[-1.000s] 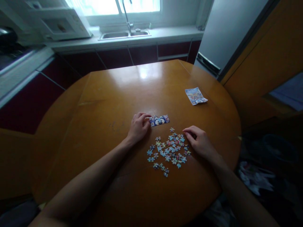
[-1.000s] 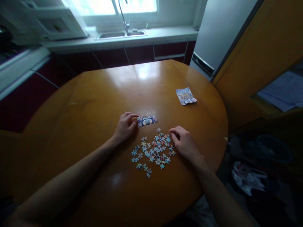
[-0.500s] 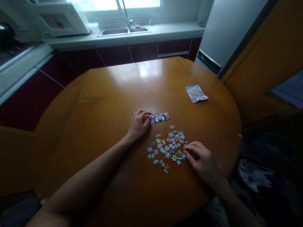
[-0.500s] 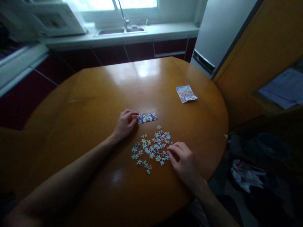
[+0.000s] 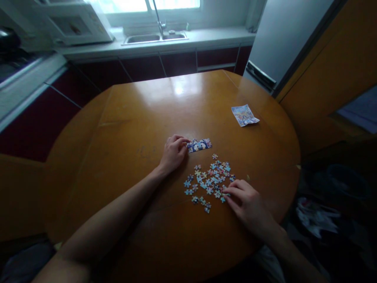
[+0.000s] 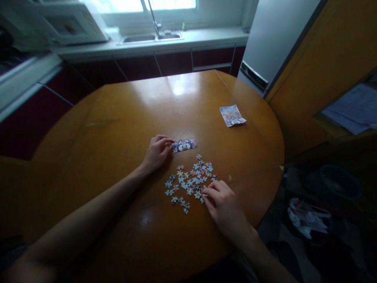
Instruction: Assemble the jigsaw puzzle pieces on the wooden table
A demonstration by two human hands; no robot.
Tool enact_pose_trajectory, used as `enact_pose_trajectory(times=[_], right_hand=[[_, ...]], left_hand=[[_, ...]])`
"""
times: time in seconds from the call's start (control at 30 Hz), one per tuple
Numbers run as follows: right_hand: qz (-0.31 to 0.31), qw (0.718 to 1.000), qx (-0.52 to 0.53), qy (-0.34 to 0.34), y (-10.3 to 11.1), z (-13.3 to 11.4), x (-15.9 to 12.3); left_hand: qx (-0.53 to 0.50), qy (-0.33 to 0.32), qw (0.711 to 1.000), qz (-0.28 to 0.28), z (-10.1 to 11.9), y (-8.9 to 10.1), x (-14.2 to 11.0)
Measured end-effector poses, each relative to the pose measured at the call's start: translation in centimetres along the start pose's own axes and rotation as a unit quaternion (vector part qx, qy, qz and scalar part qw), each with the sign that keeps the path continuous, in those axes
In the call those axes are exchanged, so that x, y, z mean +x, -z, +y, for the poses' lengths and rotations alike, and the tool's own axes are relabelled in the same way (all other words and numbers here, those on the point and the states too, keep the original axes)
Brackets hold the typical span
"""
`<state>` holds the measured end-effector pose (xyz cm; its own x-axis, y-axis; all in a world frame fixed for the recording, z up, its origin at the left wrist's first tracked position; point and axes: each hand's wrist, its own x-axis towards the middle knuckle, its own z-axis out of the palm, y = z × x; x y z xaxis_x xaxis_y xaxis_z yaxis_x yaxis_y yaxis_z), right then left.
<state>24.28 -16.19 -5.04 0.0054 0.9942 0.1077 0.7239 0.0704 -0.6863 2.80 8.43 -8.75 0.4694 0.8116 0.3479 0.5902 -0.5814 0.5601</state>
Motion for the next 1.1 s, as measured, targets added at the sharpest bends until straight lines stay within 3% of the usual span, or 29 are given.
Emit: enact_pose_trajectory(times=[0.23, 0.37, 0.43, 0.53, 0.6, 0.67, 0.83, 0.93, 1.1], right_hand=[[0.000, 0.996, -0.051, 0.076, -1.4, -1.0, -0.4], [-0.033, 0.991, -0.051, 0.119, -1.9, -2.0, -0.5], [-0.033, 0.992, -0.037, 0.117, -2.0, -2.1, -0.4], [0.041, 0.997, -0.018, 0.060, -1.5, -0.9, 0.3], [0.094, 0.995, -0.020, 0.013, -0.6, 0.5, 1.2], [0.107, 0.994, -0.035, -0.008, 0.8, 2.0, 2.5], [0.099, 0.992, -0.083, 0.007, 3.6, 4.3, 6.9], [0.064, 0.993, -0.093, 0.030, 3.9, 4.4, 9.6], [0.062, 0.991, -0.113, 0.027, 3.3, 3.6, 12.9]], left_hand=[[-0.002, 0.000, 1.000, -0.004, 0.1, 0.0, -0.1], [-0.005, -0.006, 1.000, -0.002, 0.1, 0.0, 0.0], [-0.007, -0.004, 1.000, -0.002, 0.1, 0.1, 0.0], [-0.009, 0.002, 1.000, -0.003, 0.1, 0.1, 0.0], [-0.009, 0.004, 1.000, -0.004, 0.1, 0.1, 0.0], [-0.008, 0.005, 1.000, -0.004, 0.0, 0.0, -0.1], [-0.010, 0.002, 1.000, 0.003, -0.1, -0.1, -0.1], [-0.013, 0.000, 1.000, 0.007, -0.1, -0.1, -0.1], [-0.011, 0.003, 1.000, 0.004, 0.0, 0.0, -0.1]])
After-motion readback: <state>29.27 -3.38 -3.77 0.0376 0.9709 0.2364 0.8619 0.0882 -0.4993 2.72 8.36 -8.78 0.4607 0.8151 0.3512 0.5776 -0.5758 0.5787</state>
